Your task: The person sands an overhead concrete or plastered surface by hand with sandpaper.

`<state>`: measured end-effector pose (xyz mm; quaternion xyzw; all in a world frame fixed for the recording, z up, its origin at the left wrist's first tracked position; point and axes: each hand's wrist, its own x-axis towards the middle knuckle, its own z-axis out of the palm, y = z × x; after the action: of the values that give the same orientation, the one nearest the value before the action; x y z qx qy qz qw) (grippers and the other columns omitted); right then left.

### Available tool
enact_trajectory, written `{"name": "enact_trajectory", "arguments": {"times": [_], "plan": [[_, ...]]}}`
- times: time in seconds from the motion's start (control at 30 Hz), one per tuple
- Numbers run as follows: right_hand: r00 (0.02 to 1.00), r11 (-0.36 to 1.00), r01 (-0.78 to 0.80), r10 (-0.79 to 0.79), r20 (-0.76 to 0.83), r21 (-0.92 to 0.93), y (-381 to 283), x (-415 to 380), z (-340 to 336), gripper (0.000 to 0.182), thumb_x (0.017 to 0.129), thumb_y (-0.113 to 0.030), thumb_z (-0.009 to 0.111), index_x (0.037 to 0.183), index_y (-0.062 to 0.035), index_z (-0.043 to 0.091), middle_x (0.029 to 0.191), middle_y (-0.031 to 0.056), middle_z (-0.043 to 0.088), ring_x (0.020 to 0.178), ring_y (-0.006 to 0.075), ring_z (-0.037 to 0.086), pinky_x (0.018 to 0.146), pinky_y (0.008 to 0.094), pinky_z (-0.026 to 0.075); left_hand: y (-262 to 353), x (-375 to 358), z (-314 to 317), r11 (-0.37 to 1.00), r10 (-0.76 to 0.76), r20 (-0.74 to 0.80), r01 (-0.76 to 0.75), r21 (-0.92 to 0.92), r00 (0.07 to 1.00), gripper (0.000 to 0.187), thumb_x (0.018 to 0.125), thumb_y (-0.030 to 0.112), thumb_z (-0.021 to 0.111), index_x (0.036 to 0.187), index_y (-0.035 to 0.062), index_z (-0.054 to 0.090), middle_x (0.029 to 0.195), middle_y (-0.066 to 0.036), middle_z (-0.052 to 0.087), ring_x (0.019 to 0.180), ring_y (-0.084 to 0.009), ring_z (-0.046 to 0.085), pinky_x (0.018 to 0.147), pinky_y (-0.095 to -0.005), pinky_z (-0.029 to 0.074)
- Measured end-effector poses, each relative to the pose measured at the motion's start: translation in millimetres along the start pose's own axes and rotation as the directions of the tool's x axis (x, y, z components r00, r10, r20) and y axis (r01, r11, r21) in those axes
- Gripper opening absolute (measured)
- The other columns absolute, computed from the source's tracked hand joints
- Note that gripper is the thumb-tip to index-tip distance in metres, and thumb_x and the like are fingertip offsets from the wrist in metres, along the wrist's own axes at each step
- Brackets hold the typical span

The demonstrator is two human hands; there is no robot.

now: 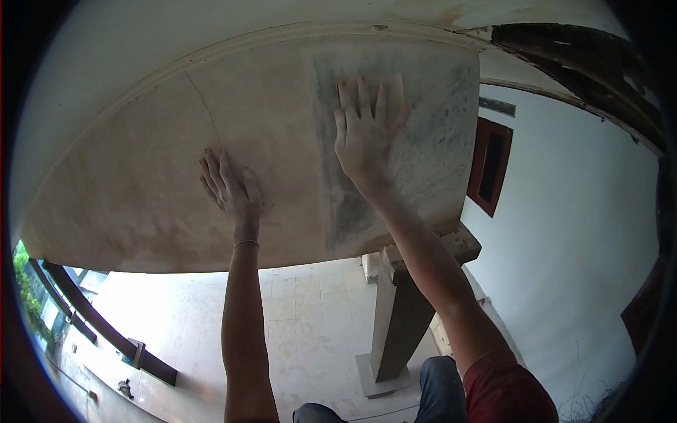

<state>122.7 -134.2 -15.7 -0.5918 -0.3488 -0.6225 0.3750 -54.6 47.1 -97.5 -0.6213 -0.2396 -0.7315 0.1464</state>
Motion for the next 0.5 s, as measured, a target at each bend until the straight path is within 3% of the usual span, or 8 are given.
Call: {"name": "enact_trajectory", "arguments": {"times": [0.1,0.27,0.5], "plan": [[0.999,0.996,0.044,-0.041,0.035,-0.082,9,5,1,0.050,0.108,-0.039,0.041,0.155,-0.0259,0.047,0.158,0.0083,0.047,0.149,0.0388,0.036,0.117,0.0752,0.010,-2,2,-1,1.000,0.013,-0.005,-0.013,0.000,1.000,0.060,0.099,0.032,0.055,0.153,0.0090,0.043,0.165,-0.019,0.033,0.155,-0.0394,0.023,0.125,-0.0581,0.015],[0.996,0.997,-0.022,0.016,-0.086,-0.071,2,69,22,0.050,0.106,-0.034,0.047,0.155,-0.0252,0.046,0.158,0.0081,0.046,0.149,0.0381,0.036,0.116,0.0759,0.011,1,0,-2,1.000,0.018,-0.002,-0.018,0.008,1.000,0.060,0.099,0.033,0.055,0.154,0.0087,0.043,0.165,-0.020,0.032,0.156,-0.0395,0.023,0.125,-0.0581,0.015],[0.995,0.998,0.057,-0.058,0.079,0.009,6,-44,-12,0.051,0.104,-0.035,0.050,0.154,-0.0226,0.048,0.159,0.0080,0.045,0.149,0.0402,0.033,0.119,0.0733,0.011,0,0,1,1.000,-0.010,0.001,0.010,-0.009,1.000,0.059,0.101,0.033,0.053,0.154,0.0093,0.042,0.166,-0.018,0.032,0.156,-0.0383,0.022,0.125,-0.0560,0.014]]}}
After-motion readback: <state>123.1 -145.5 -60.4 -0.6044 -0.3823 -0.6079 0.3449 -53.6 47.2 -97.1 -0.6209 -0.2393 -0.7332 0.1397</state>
